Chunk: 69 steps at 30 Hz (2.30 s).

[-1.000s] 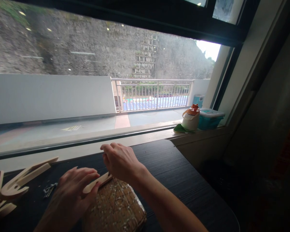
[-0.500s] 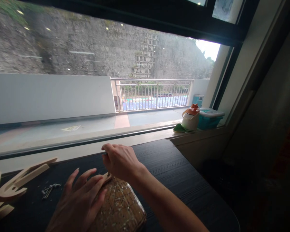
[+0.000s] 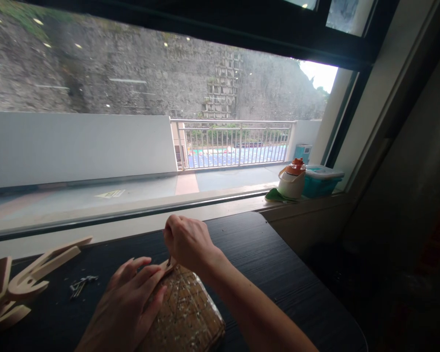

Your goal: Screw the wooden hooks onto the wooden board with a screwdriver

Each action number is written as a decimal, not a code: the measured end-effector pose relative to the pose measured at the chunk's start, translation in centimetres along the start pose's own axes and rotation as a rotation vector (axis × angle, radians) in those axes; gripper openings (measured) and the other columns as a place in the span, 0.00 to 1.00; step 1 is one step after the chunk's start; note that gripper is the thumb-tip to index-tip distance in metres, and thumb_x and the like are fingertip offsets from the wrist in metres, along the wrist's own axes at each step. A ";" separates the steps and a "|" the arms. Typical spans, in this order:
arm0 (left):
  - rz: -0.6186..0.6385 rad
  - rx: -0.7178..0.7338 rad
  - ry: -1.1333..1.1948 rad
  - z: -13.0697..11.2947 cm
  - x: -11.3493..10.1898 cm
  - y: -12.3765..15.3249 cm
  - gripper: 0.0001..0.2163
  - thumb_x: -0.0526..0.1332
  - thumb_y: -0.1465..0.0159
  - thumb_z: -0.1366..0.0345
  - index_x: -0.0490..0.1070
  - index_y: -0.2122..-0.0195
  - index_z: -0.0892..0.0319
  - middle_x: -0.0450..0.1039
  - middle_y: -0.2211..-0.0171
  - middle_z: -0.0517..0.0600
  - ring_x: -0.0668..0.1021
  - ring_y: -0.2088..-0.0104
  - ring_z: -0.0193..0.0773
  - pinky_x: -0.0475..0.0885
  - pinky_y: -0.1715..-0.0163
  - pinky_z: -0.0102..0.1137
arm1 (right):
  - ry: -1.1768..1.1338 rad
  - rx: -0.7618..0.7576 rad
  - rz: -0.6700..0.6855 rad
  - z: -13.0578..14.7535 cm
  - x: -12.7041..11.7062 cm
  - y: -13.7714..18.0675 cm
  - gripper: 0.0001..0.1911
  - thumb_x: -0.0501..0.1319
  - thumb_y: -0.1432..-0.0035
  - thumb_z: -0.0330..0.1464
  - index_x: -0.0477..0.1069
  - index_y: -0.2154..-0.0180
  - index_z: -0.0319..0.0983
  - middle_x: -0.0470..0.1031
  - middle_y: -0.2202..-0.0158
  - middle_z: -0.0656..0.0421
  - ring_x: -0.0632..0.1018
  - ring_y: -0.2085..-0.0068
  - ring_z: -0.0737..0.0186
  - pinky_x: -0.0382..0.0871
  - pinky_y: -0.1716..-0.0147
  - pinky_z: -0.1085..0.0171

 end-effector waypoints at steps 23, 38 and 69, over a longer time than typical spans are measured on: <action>0.035 -0.039 0.072 0.3 0.2 -0.3 0.07 0.57 0.42 0.69 0.70 0.62 0.56 0.74 0.66 0.50 0.70 0.57 0.46 0.65 0.57 0.42 | 0.028 0.001 0.034 -0.4 0.4 0.0 0.11 0.46 0.37 0.35 0.64 0.64 0.39 0.75 0.71 0.59 0.73 0.72 0.65 0.51 0.75 0.65; 0.057 -0.053 0.076 0.5 0.5 0.0 0.08 0.57 0.41 0.70 0.69 0.61 0.57 0.73 0.64 0.50 0.69 0.55 0.46 0.65 0.56 0.44 | -0.132 -0.154 0.057 1.6 0.6 0.3 0.09 0.48 0.39 0.31 0.65 0.60 0.41 0.74 0.63 0.59 0.72 0.68 0.67 0.55 0.72 0.68; 0.053 -0.068 0.103 0.4 0.1 -0.2 0.07 0.56 0.41 0.70 0.70 0.62 0.56 0.73 0.65 0.49 0.70 0.56 0.46 0.66 0.58 0.43 | 0.016 0.010 0.021 0.0 0.5 0.2 0.09 0.47 0.37 0.34 0.63 0.63 0.39 0.75 0.69 0.59 0.73 0.71 0.65 0.52 0.75 0.65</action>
Point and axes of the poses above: each hand's wrist, its own y-axis away from the middle knuckle, its own x-axis out of the palm, z = x × y, the point moved 10 cm from there along -y, towards the middle knuckle
